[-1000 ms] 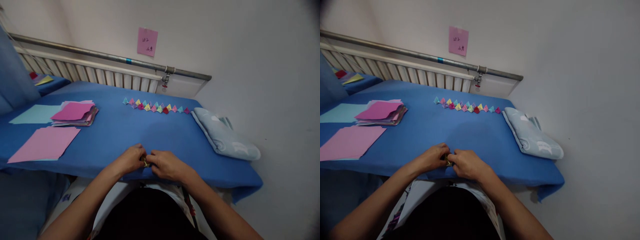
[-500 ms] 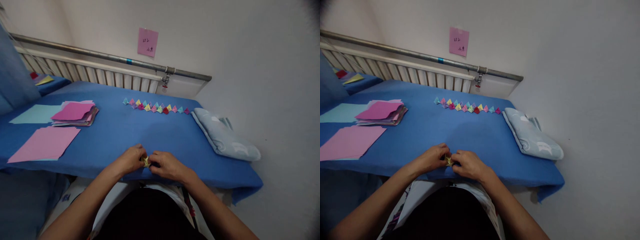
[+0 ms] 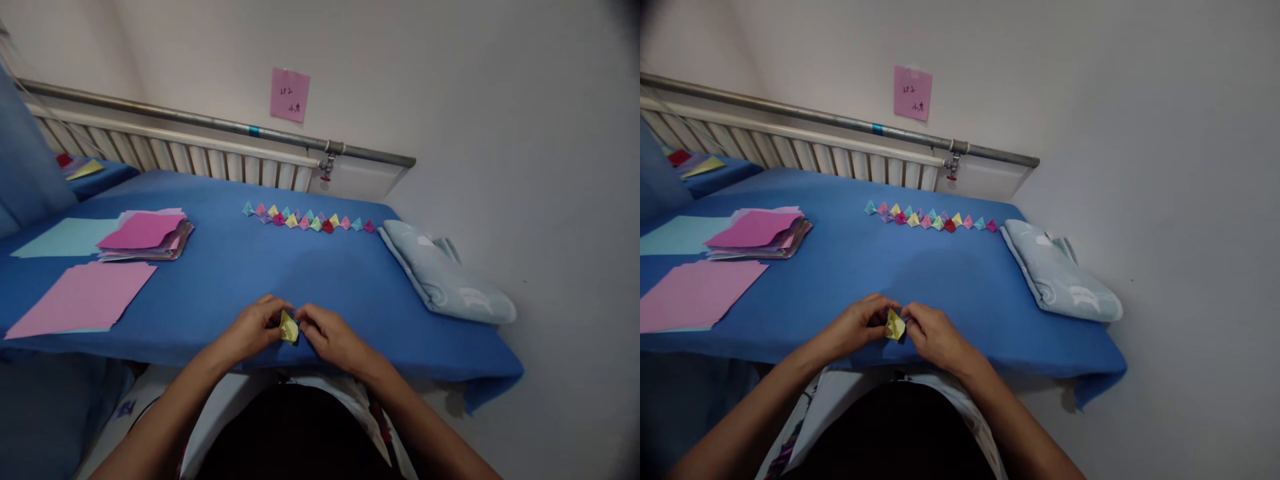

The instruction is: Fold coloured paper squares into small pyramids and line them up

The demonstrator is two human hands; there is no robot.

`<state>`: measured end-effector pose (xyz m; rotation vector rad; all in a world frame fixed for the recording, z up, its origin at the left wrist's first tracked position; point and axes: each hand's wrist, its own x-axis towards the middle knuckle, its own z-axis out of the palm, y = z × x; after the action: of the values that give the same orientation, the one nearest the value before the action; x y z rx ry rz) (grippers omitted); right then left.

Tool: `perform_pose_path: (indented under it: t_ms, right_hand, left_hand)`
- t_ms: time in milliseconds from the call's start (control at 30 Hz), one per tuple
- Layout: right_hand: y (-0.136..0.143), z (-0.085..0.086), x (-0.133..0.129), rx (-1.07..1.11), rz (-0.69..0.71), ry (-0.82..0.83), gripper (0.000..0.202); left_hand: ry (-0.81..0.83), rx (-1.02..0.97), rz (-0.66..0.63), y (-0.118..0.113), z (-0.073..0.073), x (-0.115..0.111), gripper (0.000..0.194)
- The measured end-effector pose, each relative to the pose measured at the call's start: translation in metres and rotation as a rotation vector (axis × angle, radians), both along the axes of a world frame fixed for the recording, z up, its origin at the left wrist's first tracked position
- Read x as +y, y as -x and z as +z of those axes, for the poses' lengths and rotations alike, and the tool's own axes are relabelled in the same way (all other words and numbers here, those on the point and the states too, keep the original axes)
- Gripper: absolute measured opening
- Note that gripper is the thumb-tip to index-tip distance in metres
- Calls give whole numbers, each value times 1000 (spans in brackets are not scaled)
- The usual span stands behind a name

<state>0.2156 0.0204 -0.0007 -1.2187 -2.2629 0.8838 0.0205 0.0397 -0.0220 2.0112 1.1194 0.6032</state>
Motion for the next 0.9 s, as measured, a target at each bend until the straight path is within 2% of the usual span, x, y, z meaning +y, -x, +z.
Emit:
perform_pose_path:
  t_ms: [100, 300, 400, 600, 900]
  right_hand:
    - [9, -1, 4, -26, -126, 3, 14]
    - [20, -11, 16, -86, -149, -33, 12]
    - [21, -15, 20, -103, -141, -43, 14]
    - [22, -20, 18, -140, -156, -81, 14]
    - [26, -21, 14, -218, -224, -140, 12]
  left_hand:
    - [13, -68, 78, 1, -7, -4, 50]
    - [-28, 169, 221, -2, -7, -7, 21]
    - [-49, 219, 223, -5, -4, -7, 10]
    - [-104, 289, 237, -11, -1, -9, 15]
    - [-148, 304, 224, -13, -8, -9, 14]
